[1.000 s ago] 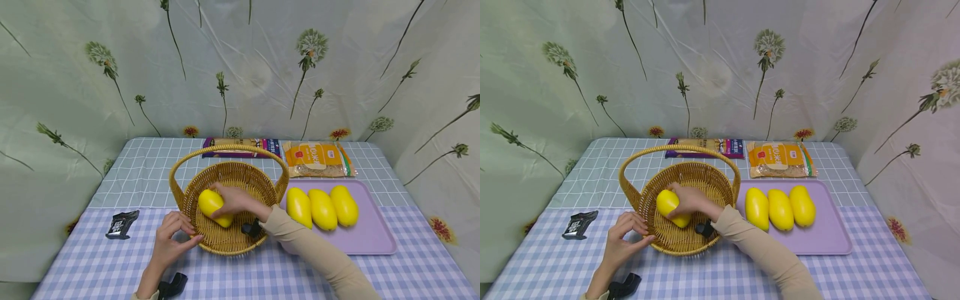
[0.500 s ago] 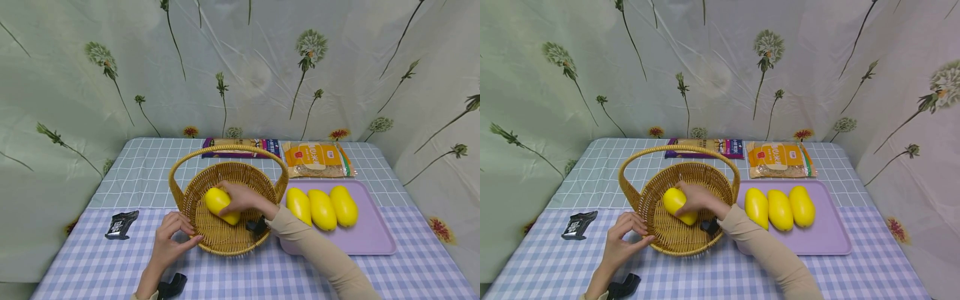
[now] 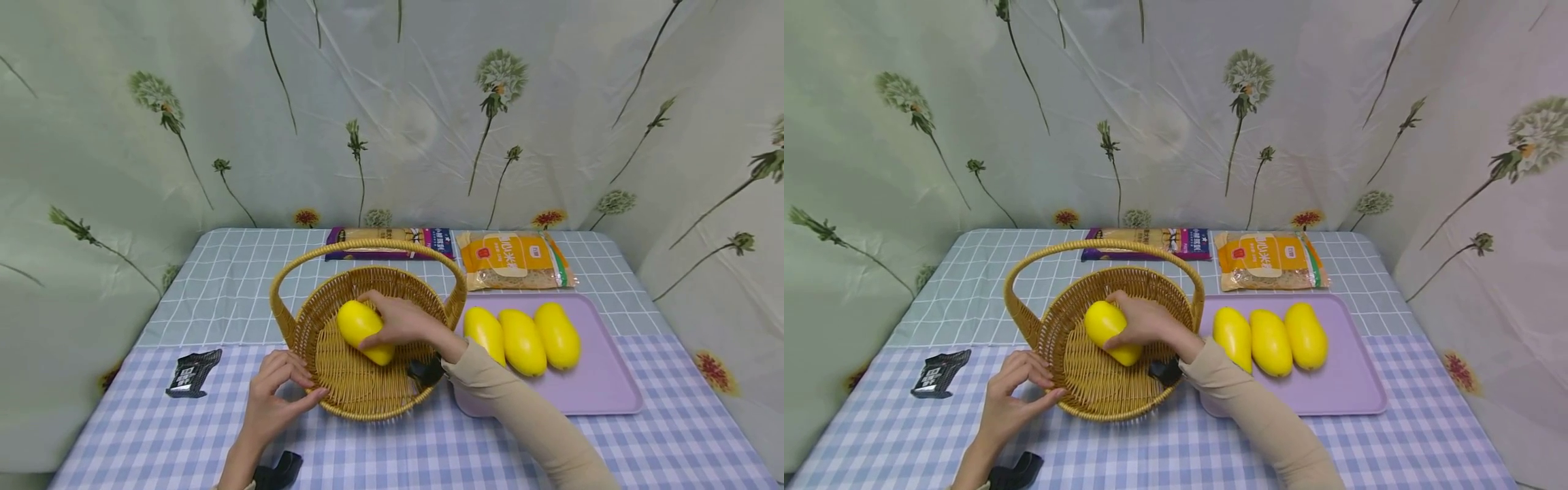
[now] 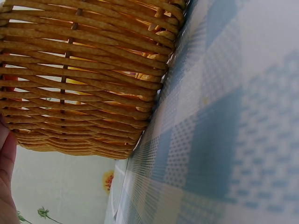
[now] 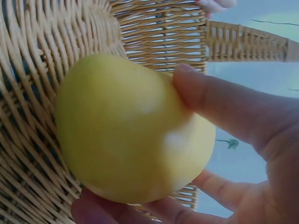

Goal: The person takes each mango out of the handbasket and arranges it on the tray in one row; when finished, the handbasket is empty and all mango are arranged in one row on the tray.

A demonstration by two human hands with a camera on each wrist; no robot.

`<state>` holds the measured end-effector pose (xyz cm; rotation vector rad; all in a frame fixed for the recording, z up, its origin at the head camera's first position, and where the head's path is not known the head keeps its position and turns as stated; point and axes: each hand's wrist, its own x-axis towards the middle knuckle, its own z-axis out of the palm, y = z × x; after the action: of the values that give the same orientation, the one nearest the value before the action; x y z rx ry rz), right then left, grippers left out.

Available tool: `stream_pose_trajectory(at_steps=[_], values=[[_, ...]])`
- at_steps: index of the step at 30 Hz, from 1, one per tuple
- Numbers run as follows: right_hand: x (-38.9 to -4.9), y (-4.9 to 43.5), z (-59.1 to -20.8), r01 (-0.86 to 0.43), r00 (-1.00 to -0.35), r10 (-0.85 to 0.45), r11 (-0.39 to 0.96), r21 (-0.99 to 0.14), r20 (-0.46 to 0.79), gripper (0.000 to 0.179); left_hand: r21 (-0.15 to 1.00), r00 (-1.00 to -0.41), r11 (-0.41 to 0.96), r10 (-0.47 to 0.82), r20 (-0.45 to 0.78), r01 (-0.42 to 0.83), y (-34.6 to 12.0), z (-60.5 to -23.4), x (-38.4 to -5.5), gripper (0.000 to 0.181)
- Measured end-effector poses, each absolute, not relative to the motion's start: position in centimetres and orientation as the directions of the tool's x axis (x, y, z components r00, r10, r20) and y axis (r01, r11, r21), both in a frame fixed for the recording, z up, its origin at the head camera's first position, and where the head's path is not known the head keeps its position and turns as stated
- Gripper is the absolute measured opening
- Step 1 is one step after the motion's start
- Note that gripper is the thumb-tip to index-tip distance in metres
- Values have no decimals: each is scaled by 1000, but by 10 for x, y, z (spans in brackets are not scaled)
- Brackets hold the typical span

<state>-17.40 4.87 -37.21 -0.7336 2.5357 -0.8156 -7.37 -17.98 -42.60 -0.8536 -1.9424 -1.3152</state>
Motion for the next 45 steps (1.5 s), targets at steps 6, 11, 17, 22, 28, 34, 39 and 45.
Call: stream_pose_trajectory(at_steps=[6,11,17,22,28,34,39,45], values=[[-168,54,-363,-365,-806,-579,649,-668,-123,76,542,-599,293,157,785,788,-181,-427,-72,28],[-165,61,-358,-358,-826,-560,616,-702,-70,78,539,-596,291,158,787,790,-181,-427,-72,28],[-157,70,-356,-379,-838,-543,522,-764,44,78,539,-595,291,155,789,790,-182,-427,-71,29],[-147,77,-354,-375,-851,-513,448,-811,110,78,538,-595,294,152,790,790,-183,-428,-71,29],[-133,85,-353,-366,-871,-460,378,-850,170,78,536,-592,293,153,791,792,-183,-428,-71,29],[-119,97,-354,-418,-866,-420,307,-855,272,79,534,-591,291,156,792,794,-183,-428,-72,28],[-106,112,-358,-483,-841,-406,263,-835,358,81,525,-581,291,158,798,800,-182,-427,-73,30],[-93,134,-365,-516,-826,-371,194,-834,425,82,516,-575,298,159,802,803,-181,-426,-74,31]])
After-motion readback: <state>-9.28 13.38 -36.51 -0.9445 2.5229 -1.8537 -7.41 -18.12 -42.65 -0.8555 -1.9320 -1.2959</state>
